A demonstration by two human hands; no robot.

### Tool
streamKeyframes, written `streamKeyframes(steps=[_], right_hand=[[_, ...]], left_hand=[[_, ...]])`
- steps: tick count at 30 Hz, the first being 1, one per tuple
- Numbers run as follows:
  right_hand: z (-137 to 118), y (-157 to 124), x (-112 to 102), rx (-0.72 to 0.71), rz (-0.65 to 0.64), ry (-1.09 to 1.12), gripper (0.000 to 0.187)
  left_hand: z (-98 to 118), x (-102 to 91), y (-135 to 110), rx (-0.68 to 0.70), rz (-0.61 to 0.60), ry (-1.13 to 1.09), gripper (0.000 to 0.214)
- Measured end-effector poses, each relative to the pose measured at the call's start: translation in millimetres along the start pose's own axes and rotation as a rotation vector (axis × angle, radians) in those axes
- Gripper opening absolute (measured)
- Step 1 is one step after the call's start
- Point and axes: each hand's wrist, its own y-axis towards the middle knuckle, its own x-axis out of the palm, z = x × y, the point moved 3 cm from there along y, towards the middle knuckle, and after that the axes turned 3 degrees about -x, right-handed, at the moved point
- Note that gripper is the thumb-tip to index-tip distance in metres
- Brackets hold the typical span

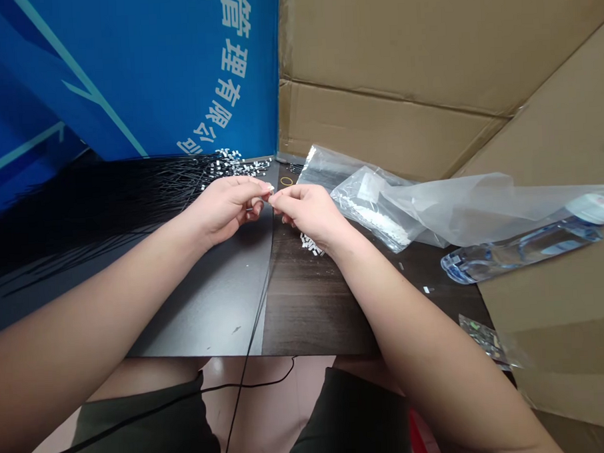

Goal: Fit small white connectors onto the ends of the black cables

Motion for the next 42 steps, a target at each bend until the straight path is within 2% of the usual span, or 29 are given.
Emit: streamKeyframes(steps=[19, 30, 37, 42], right_hand=[[-1, -1, -2, -0.046, 0.079, -0.153, 0.019], [-2, -2, -2, -0.049, 0.111, -0.114, 0.016], [-4, -3, -3, -0.038, 0.118, -0.142, 0.014], [-4, -5, -2, -0.042, 0.118, -0.226, 0.011]], left_hand=[[2, 4.7, -4, 0.073, 0.058, 0.072, 0.014], [0, 3.3, -2, 0.076, 0.051, 0.068, 0.017], [6, 4.4, -4, 0.152, 0.078, 0.161, 0.011], [13, 0.6, -5, 0.214, 0.021, 0.314, 0.008]])
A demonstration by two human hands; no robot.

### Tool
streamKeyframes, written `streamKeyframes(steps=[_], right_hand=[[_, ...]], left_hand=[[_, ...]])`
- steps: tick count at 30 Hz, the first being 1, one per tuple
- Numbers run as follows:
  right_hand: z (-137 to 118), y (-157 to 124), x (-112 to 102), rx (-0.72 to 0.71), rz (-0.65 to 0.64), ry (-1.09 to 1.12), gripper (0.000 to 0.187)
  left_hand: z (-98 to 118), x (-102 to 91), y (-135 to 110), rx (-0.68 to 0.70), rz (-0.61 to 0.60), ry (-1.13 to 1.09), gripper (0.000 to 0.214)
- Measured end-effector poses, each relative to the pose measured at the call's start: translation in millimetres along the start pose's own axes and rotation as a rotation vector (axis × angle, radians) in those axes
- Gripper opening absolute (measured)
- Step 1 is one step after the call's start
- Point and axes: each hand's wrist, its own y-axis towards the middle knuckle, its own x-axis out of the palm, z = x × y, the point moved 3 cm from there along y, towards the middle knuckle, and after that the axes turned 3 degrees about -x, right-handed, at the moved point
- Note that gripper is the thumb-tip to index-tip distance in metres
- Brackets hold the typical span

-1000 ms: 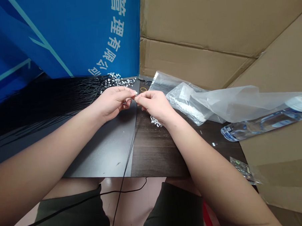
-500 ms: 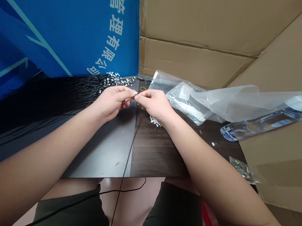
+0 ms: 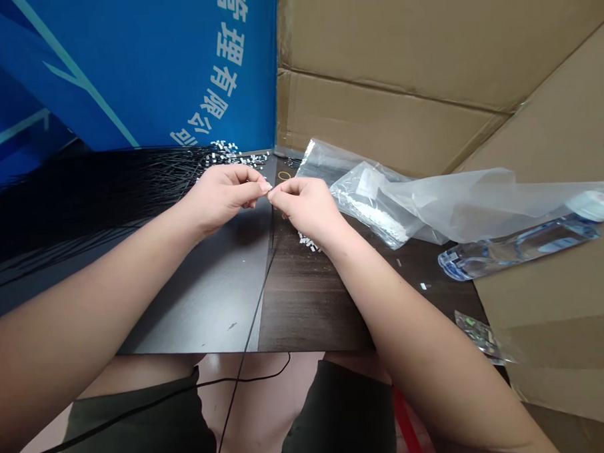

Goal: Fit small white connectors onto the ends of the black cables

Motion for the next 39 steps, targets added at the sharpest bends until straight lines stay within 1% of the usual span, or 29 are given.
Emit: streamKeyframes(steps=[3, 7, 11, 13, 16, 18, 23, 26, 29, 31, 34, 39], right_hand=[[-1, -1, 1, -0.014, -0.008, -0.033, 0.017], [-1, 2, -4, -0.073, 0.0, -0.079, 0.022], [-3, 5, -11, -0.255, 0.02, -0.182, 0.018], [-4, 5, -10, -0.336, -0.006, -0.267, 0.02], [-5, 4, -6, -0.391, -0.066, -0.364, 0.018], [-5, 3, -4, -0.402, -0.078, -0.394, 0.017], [-5, 4, -6, -0.416, -0.055, -0.44, 0.014], [-4, 5, -7, -0.456, -0.041, -0.445, 0.014], [-3, 6, -8, -0.463, 0.005, -0.422, 0.013], [-2, 6, -9, -0.452, 0.041, -0.393, 0.013], [0, 7, -10, -0.438, 0.08, -0.345, 0.013], [1, 7, -9, -0.417, 0.093, -0.292, 0.013]], left_hand=[[-1, -6.2, 2, -0.023, -0.042, 0.041, 0.006], [-5, -12.9, 5, -0.085, -0.067, 0.017, 0.01], [-5, -16.0, 4, -0.129, -0.073, 0.068, 0.016], [-5, -16.3, 3, -0.121, -0.088, 0.108, 0.018], [-6, -16.2, 4, -0.08, -0.104, 0.15, 0.018], [-10, -15.4, 4, -0.066, -0.112, 0.145, 0.018], [-17, -10.5, 6, -0.086, -0.132, 0.051, 0.021], [-19, -6.6, 7, -0.116, -0.12, -0.035, 0.022], [-20, -4.1, 6, -0.148, -0.084, -0.115, 0.022], [-20, -2.9, 6, -0.151, -0.069, -0.118, 0.022], [-19, -0.9, 5, -0.154, -0.079, -0.089, 0.02], [-12, 1.2, 2, -0.111, -0.06, -0.081, 0.016]])
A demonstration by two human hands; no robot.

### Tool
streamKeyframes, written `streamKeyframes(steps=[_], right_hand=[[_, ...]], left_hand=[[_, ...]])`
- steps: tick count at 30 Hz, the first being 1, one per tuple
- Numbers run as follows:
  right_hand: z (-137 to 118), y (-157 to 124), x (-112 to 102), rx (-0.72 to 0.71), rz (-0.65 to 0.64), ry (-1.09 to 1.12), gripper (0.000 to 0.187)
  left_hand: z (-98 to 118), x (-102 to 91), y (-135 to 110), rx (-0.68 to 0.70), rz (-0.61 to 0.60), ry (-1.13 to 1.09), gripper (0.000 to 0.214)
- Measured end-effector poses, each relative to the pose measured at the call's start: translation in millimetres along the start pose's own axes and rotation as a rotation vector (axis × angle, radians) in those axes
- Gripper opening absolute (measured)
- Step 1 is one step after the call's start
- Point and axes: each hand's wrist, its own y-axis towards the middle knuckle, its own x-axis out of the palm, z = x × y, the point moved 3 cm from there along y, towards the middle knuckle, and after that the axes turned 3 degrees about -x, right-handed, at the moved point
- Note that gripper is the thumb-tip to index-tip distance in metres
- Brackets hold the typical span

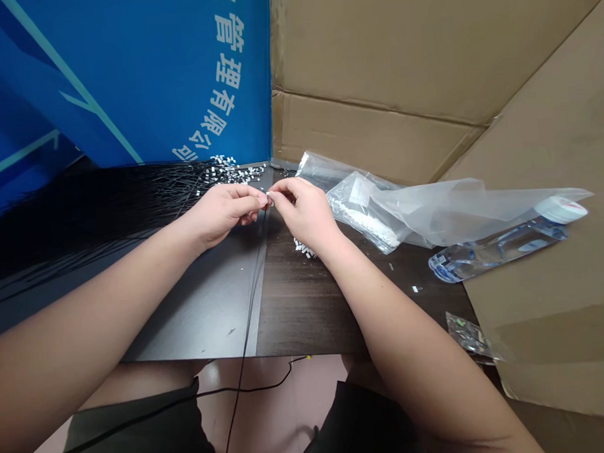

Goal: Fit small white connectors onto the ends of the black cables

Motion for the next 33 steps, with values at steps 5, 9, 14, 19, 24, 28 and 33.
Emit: streamKeyframes(steps=[5, 9, 14, 19, 24, 28, 33], right_hand=[[-2.2, -0.6, 0.7, 0.006, -0.006, 0.014, 0.014], [-4.2, -0.9, 0.4, 0.015, -0.017, 0.026, 0.015], [-6.1, -1.7, 1.3, 0.03, -0.02, 0.022, 0.014], [-4.2, -3.2, 5.0, 0.02, 0.01, 0.022, 0.015], [-2.9, -3.4, 6.8, -0.069, 0.036, -0.059, 0.013], [-4.1, -2.8, 7.3, -0.181, 0.03, -0.162, 0.012], [-4.1, -3.1, 8.7, -0.283, 0.031, -0.251, 0.013]], left_hand=[[3.7, -0.6, -1.0, 0.047, 0.015, 0.026, 0.016], [2.3, -2.5, -0.2, 0.075, 0.022, 0.056, 0.015], [3.2, -3.1, -1.0, 0.103, 0.053, 0.189, 0.017], [7.4, -2.9, -2.9, 0.144, 0.088, 0.266, 0.016], [5.7, -3.8, -1.1, 0.16, 0.109, 0.294, 0.017], [3.6, -2.6, -0.5, 0.164, 0.117, 0.282, 0.017], [3.2, -0.2, -1.8, 0.158, 0.127, 0.207, 0.015]])
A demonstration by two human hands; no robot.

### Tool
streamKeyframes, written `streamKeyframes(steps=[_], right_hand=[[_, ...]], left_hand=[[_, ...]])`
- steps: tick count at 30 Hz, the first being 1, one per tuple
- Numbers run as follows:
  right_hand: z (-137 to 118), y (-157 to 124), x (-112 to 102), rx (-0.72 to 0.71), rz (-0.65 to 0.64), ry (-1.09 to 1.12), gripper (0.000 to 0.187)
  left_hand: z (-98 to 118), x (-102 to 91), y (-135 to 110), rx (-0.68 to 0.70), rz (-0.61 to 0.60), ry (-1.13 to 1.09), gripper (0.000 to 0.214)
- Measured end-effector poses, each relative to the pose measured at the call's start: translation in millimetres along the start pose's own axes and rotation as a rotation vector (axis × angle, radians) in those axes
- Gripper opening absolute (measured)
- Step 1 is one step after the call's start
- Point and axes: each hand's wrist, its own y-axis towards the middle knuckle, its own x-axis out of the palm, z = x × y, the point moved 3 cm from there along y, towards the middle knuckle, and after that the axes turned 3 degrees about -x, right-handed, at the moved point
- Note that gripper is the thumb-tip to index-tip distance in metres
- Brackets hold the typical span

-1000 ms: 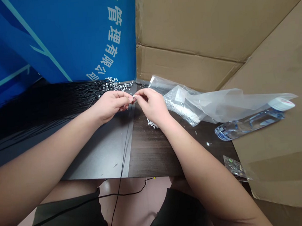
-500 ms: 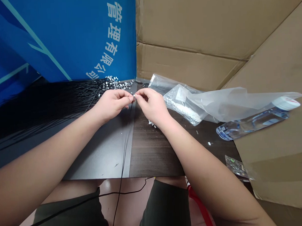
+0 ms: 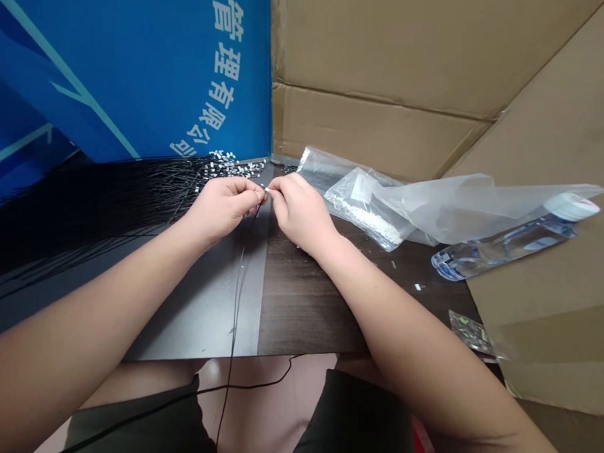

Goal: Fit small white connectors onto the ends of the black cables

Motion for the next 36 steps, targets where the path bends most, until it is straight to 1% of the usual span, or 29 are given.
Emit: streamKeyframes(steps=[8, 18, 25, 32, 36], right_hand=[[-1.1, -2.1, 2.8, -0.078, -0.006, -0.089, 0.015], [-2.4, -3.7, 4.4, -0.128, 0.021, -0.161, 0.017], [-3.9, -3.5, 3.9, -0.122, 0.007, -0.188, 0.018], [-4.3, -3.9, 4.2, -0.147, 0.011, -0.207, 0.019], [-4.8, -4.2, 3.9, -0.122, 0.0, -0.199, 0.019]], left_hand=[[0.5, 1.4, -0.8, -0.017, -0.003, -0.109, 0.016], [3.5, 3.8, -2.5, -0.013, 0.003, -0.158, 0.019], [3.8, 3.3, -2.4, -0.017, 0.006, -0.142, 0.017], [3.5, 3.6, -3.1, -0.014, 0.018, -0.137, 0.019], [4.4, 4.2, -3.5, -0.017, 0.012, -0.141, 0.019]])
